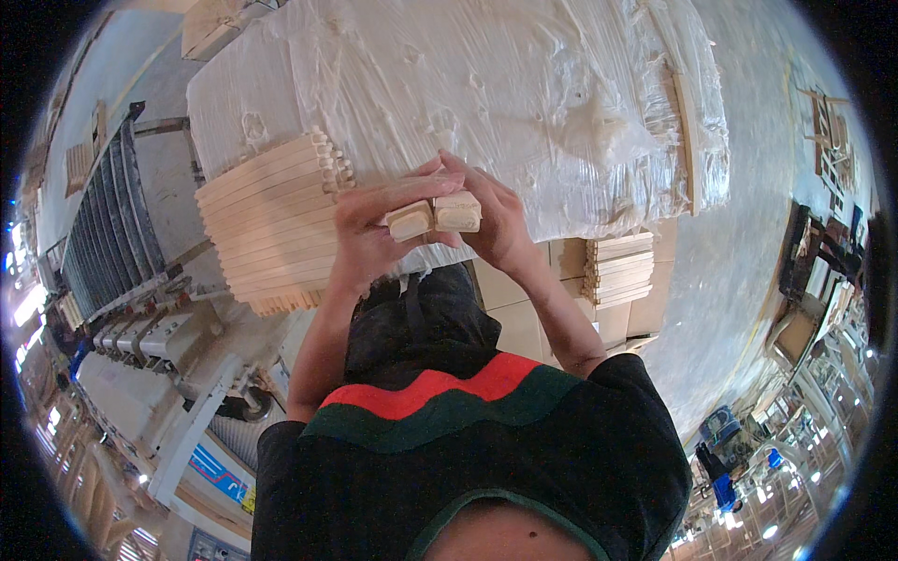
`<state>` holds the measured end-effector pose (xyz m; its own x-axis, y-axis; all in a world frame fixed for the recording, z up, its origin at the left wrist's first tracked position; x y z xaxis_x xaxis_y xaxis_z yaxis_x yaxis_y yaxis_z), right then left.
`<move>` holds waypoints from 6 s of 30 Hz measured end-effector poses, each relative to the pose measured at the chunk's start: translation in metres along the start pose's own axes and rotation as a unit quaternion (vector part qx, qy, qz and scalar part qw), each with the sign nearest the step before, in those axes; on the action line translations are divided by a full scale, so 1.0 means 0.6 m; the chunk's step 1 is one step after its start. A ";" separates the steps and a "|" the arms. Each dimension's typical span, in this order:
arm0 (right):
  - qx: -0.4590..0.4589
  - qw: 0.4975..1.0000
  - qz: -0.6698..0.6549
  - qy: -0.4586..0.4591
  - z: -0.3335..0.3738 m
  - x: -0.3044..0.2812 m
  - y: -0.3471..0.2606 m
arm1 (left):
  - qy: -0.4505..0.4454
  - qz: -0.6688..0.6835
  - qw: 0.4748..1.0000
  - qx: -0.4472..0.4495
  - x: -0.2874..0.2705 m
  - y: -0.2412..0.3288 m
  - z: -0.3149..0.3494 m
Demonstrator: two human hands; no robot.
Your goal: The person repeatedly picks up small rectangular wooden blocks from a table, inspects them by turning them over, and stacks them into neat piles. The person handles the blocks one at a time or in small groups, occasionally adjusting the stacks before continuing to gather more blocks.
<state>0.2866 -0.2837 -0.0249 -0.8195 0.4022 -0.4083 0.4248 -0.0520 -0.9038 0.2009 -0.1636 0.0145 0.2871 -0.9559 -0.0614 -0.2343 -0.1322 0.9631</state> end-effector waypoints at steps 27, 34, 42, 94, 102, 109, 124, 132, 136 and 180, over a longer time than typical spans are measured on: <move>0.482 0.656 0.553 0.177 0.303 -0.576 0.624 | 0.310 -0.399 0.830 -0.237 -0.357 0.022 0.323; 0.365 0.813 0.354 0.282 0.140 -0.373 0.313 | 0.556 -0.016 0.830 -0.050 -0.393 0.065 0.320; 0.142 0.987 -0.076 0.006 -0.105 -0.142 -0.139 | 0.467 0.111 0.877 0.027 -0.426 0.073 0.309; -0.142 0.986 0.004 0.089 0.111 0.194 -0.233 | 0.481 0.354 0.800 0.051 -0.328 0.225 0.149; -0.114 0.989 0.003 0.090 -0.001 0.098 -0.201 | 0.289 0.414 0.862 -0.040 -0.307 -0.006 0.101; -0.311 0.945 -0.060 0.084 -0.075 0.031 -0.325 | 0.100 0.601 0.770 -0.193 -0.161 -0.032 0.052; -0.039 0.970 -0.029 0.237 0.037 0.069 -0.099 | 0.157 0.113 0.969 -0.153 -0.025 -0.067 0.148; -0.041 0.969 -0.135 0.203 0.039 0.102 -0.042 | -0.059 -0.149 0.987 -0.018 0.031 0.063 0.073; -0.062 0.979 -0.081 0.176 0.040 0.102 -0.032 | -0.017 -0.138 0.988 -0.070 0.027 0.062 0.074; -0.074 0.976 -0.201 0.038 0.006 0.057 -0.040 | 0.077 0.119 0.984 0.104 -0.036 -0.025 0.057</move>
<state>0.2471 -0.2717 -0.0174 -0.9031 0.4293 -0.0085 0.1301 0.2549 -0.9582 0.1664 -0.1502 -0.0075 0.3337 -0.9177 0.2156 -0.4929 0.0251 0.8697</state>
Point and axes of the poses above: each hand's wrist, its own z-axis away from the middle knuckle, its own x-axis out of the palm, y = z × x, the point moved 4 cm from there along -z, towards the middle knuckle, and after that the axes turned 10 degrees about -y, right-handed, at the moved point
